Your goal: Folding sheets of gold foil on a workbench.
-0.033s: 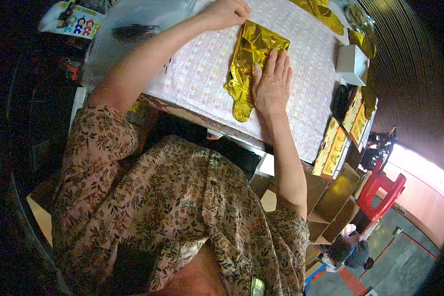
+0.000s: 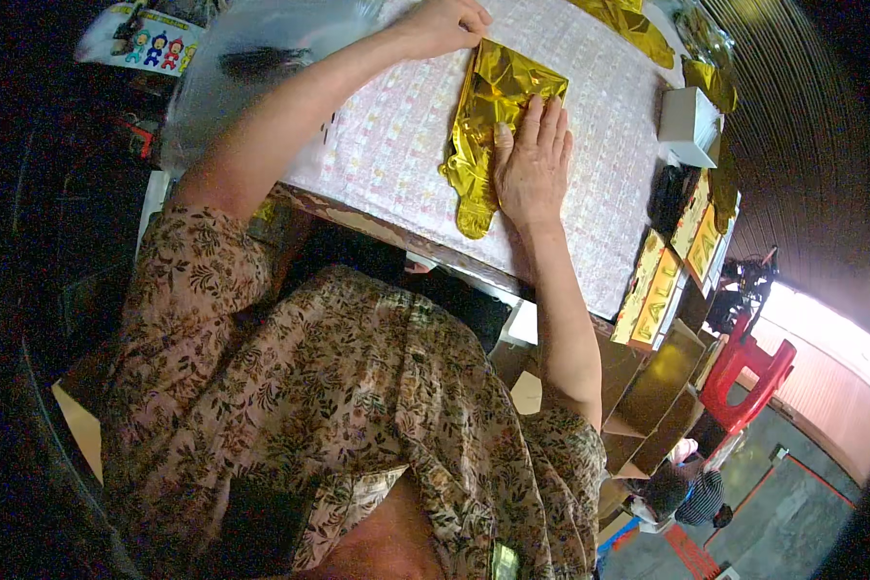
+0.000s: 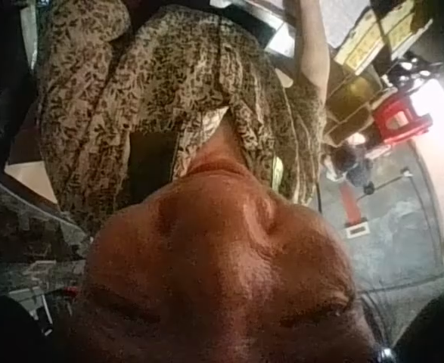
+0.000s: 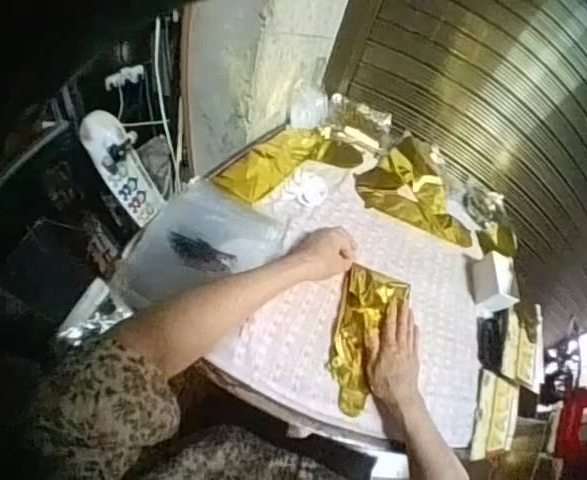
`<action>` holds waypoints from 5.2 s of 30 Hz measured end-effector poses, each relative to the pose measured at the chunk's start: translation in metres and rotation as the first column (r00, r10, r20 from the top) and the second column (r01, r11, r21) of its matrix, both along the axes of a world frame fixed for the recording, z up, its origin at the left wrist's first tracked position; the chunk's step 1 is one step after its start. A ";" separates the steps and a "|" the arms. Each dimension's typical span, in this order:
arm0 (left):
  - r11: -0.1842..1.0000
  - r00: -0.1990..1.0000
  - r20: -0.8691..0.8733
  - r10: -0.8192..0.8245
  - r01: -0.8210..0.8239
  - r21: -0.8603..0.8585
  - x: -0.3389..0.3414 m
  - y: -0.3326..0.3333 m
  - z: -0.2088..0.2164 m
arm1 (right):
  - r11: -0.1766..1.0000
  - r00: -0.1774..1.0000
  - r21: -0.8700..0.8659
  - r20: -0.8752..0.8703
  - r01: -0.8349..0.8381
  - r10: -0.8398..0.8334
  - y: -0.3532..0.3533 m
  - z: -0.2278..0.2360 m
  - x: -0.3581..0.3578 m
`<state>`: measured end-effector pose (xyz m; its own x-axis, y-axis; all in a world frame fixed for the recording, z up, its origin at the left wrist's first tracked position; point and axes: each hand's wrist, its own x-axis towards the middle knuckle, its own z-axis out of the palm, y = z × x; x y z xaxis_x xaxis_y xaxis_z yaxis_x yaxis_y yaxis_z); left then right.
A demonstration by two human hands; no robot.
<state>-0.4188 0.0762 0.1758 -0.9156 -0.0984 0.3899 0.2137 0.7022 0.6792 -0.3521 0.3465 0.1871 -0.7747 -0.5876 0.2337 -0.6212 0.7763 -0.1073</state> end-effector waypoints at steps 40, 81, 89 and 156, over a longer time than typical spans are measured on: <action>0.537 0.714 0.361 -0.600 0.694 -0.480 0.016 0.048 0.034 | 0.979 0.968 -0.008 0.147 -0.203 0.202 0.031 0.025 0.039; 0.555 0.857 0.233 -0.460 0.482 -0.678 0.068 0.031 0.028 | 0.935 0.930 -0.069 -0.154 -0.348 0.335 0.068 0.018 -0.052; 0.559 0.849 0.247 -0.467 0.499 -0.662 0.065 0.031 0.028 | 0.909 0.917 -0.168 -0.194 -0.382 0.349 0.074 0.020 -0.049; 0.941 0.963 0.001 -0.269 0.263 -0.211 0.126 0.038 0.039 | 0.913 0.953 -0.270 -0.091 -0.304 0.290 0.069 0.033 -0.026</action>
<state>-0.2929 0.1138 0.2151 -0.8861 0.2333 0.4006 0.4285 0.7418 0.5158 -0.3777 0.4152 0.2199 -0.5578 -0.6950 0.4537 -0.8286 0.4980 -0.2559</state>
